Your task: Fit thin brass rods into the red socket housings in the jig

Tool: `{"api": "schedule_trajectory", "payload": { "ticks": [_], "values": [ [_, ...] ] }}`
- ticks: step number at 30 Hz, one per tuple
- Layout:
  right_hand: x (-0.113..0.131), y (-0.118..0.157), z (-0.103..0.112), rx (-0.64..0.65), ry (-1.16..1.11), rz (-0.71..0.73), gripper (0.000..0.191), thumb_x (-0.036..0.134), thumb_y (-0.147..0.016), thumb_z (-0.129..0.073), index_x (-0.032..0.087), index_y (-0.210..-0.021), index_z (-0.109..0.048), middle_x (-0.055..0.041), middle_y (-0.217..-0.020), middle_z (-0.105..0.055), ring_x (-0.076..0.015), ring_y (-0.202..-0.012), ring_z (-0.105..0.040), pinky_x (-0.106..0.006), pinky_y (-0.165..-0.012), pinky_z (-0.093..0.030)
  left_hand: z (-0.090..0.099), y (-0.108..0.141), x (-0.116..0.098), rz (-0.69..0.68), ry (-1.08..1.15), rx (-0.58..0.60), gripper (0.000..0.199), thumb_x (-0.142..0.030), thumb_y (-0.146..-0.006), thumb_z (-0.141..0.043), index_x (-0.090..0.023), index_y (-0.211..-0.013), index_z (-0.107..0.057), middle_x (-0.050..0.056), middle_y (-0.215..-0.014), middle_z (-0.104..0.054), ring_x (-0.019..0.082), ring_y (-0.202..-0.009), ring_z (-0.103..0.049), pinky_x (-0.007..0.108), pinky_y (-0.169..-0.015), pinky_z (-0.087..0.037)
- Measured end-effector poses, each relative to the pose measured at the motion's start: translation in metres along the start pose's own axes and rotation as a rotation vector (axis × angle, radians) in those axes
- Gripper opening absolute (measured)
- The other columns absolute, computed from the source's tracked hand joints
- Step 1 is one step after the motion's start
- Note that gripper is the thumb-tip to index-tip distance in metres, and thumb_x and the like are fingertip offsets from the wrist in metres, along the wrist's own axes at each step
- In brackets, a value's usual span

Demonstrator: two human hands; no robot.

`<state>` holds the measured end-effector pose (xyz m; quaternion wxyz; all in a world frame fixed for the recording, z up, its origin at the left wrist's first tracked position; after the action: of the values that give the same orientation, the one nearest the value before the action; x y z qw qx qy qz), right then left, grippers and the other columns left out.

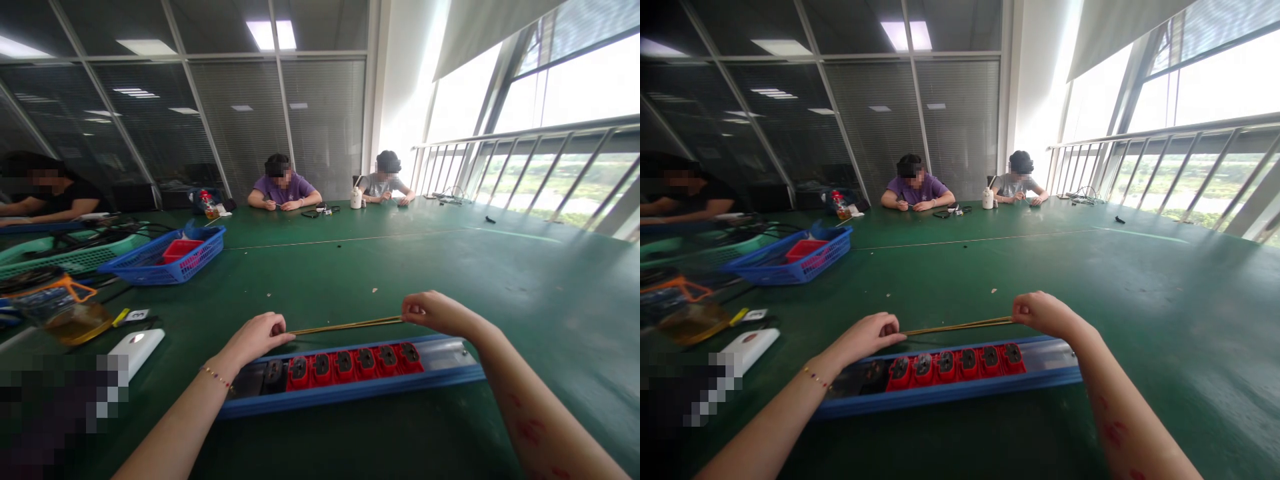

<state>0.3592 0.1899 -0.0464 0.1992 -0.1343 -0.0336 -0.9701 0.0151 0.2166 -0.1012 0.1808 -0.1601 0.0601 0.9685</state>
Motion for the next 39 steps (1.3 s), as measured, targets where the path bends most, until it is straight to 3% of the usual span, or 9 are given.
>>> {"api": "schedule_trajectory", "payload": {
  "ticks": [6,11,16,23,29,32,37,39],
  "values": [
    [0.006,-0.017,-0.026,-0.054,0.200,-0.023,0.017,0.028,-0.078,-0.047,0.024,-0.076,-0.063,-0.0018,-0.084,-0.065,-0.0180,-0.078,-0.060,-0.024,-0.064,-0.038,0.002,0.002,0.000,-0.002,-0.036,-0.033,0.029,-0.049,-0.072,-0.052,-0.022,-0.077,-0.060,0.002,-0.084,-0.059,0.016,-0.078,-0.054,0.024,-0.064,-0.038],
    [0.003,-0.021,-0.038,-0.008,0.196,-0.035,0.016,0.024,-0.077,-0.047,0.024,-0.083,-0.062,-0.0025,-0.090,-0.065,-0.0193,-0.084,-0.059,-0.026,-0.067,-0.037,0.003,0.002,-0.004,-0.034,-0.029,-0.030,0.021,-0.041,-0.076,-0.050,-0.023,-0.079,-0.061,0.001,-0.084,-0.059,0.015,-0.076,-0.055,0.024,-0.066,-0.039],
    [0.000,-0.022,-0.041,0.018,0.188,-0.047,0.021,0.018,-0.077,-0.046,0.024,-0.093,-0.058,-0.0017,-0.092,-0.066,-0.0184,-0.084,-0.060,-0.026,-0.068,-0.037,0.004,0.002,-0.008,-0.050,-0.060,-0.020,0.016,-0.035,-0.076,-0.051,-0.024,-0.081,-0.062,0.002,-0.086,-0.061,0.016,-0.078,-0.055,0.026,-0.066,-0.039],
    [0.000,-0.026,-0.046,0.052,0.247,-0.050,0.020,0.014,-0.067,-0.050,0.024,-0.082,-0.060,-0.0018,-0.086,-0.066,-0.0202,-0.081,-0.059,-0.027,-0.065,-0.036,0.005,0.002,-0.016,-0.124,-0.130,-0.003,0.012,-0.023,-0.074,-0.049,-0.025,-0.077,-0.061,0.000,-0.078,-0.060,0.015,-0.069,-0.054,0.025,-0.061,-0.037],
    [-0.002,-0.028,-0.049,0.068,0.238,-0.053,0.020,0.015,-0.064,-0.052,0.023,-0.081,-0.061,-0.0024,-0.086,-0.065,-0.0211,-0.081,-0.058,-0.028,-0.066,-0.036,0.000,0.000,-0.013,-0.072,-0.137,0.014,0.012,-0.014,-0.067,-0.048,-0.022,-0.070,-0.057,-0.001,-0.073,-0.057,0.013,-0.064,-0.052,0.023,-0.055,-0.033],
    [-0.004,-0.027,-0.047,0.056,0.154,-0.045,0.018,0.015,-0.063,-0.051,0.021,-0.077,-0.059,-0.0025,-0.081,-0.063,-0.0183,-0.075,-0.057,-0.025,-0.063,-0.035,0.002,0.001,-0.010,-0.050,-0.098,-0.025,0.010,-0.014,-0.065,-0.047,-0.020,-0.067,-0.054,-0.001,-0.070,-0.054,0.013,-0.064,-0.051,0.023,-0.056,-0.034],
    [-0.005,-0.023,-0.032,-0.059,-0.277,0.031,0.009,0.016,-0.068,-0.044,0.018,-0.073,-0.052,0.0029,-0.063,-0.050,-0.0114,-0.059,-0.045,-0.021,-0.053,-0.034,0.024,0.007,-0.020,-0.118,0.115,-0.197,0.006,-0.019,-0.069,-0.043,-0.019,-0.069,-0.049,-0.001,-0.074,-0.053,0.013,-0.068,-0.051,0.023,-0.063,-0.038],
    [-0.004,-0.020,-0.024,-0.092,-0.388,0.039,0.007,0.017,-0.069,-0.044,0.017,-0.073,-0.050,0.0042,-0.061,-0.046,-0.0105,-0.057,-0.042,-0.020,-0.053,-0.034,0.030,0.009,-0.027,-0.126,0.187,-0.207,0.007,-0.022,-0.071,-0.043,-0.019,-0.072,-0.049,-0.001,-0.076,-0.054,0.013,-0.069,-0.051,0.023,-0.064,-0.039]
  ]
}}
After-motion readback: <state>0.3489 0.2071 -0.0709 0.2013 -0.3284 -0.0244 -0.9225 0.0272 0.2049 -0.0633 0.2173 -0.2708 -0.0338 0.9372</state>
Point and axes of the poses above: each hand's wrist, its own y-axis away from the middle knuckle, its own z-axis out of the back of the hand, x = y × z, the point moved 6 cm from there along -y, towards the middle knuckle
